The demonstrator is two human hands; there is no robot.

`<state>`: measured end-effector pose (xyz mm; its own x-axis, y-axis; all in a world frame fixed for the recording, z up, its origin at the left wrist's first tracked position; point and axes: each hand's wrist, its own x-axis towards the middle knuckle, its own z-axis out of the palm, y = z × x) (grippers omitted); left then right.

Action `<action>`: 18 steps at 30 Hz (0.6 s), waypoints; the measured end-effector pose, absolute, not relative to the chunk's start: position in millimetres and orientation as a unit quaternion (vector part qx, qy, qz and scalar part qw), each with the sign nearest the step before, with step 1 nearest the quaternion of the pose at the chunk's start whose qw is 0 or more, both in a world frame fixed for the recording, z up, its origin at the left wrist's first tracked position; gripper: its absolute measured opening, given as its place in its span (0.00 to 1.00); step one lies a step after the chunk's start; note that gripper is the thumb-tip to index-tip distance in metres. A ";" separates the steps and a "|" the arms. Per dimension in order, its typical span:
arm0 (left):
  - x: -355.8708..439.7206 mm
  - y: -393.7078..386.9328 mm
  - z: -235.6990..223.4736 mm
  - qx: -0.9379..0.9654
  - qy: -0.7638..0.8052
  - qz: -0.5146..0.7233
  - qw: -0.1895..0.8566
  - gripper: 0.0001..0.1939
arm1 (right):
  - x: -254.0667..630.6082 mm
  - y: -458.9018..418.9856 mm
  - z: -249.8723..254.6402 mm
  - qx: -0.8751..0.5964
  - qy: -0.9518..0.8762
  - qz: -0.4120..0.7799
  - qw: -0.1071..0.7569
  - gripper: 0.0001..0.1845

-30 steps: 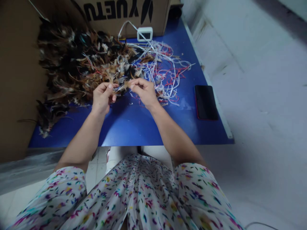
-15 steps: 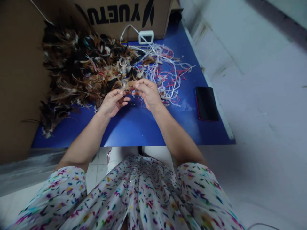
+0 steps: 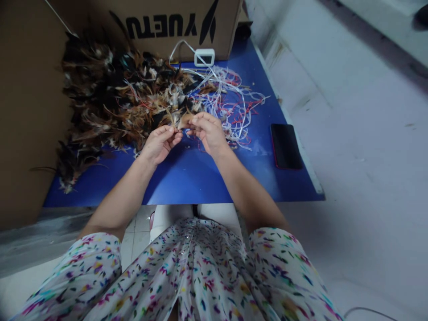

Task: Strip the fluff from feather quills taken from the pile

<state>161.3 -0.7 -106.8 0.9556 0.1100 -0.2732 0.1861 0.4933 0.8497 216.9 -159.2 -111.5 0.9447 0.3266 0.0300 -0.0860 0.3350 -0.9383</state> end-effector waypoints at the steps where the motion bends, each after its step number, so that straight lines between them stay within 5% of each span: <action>1: 161.2 -0.8 -106.5 0.501 0.146 -0.021 0.852 0.12 | 216.8 -159.1 -111.6 -0.559 -0.109 0.132 0.811 0.07; 10: 159.8 -0.3 -109.2 0.534 0.113 -0.007 0.838 0.09 | 213.7 -144.6 -119.6 -0.644 -0.151 0.133 0.738 0.17; 18: 164.4 2.0 -119.1 0.625 0.080 0.080 0.772 0.10 | 215.9 -133.1 -126.0 -0.648 -0.085 0.056 0.755 0.11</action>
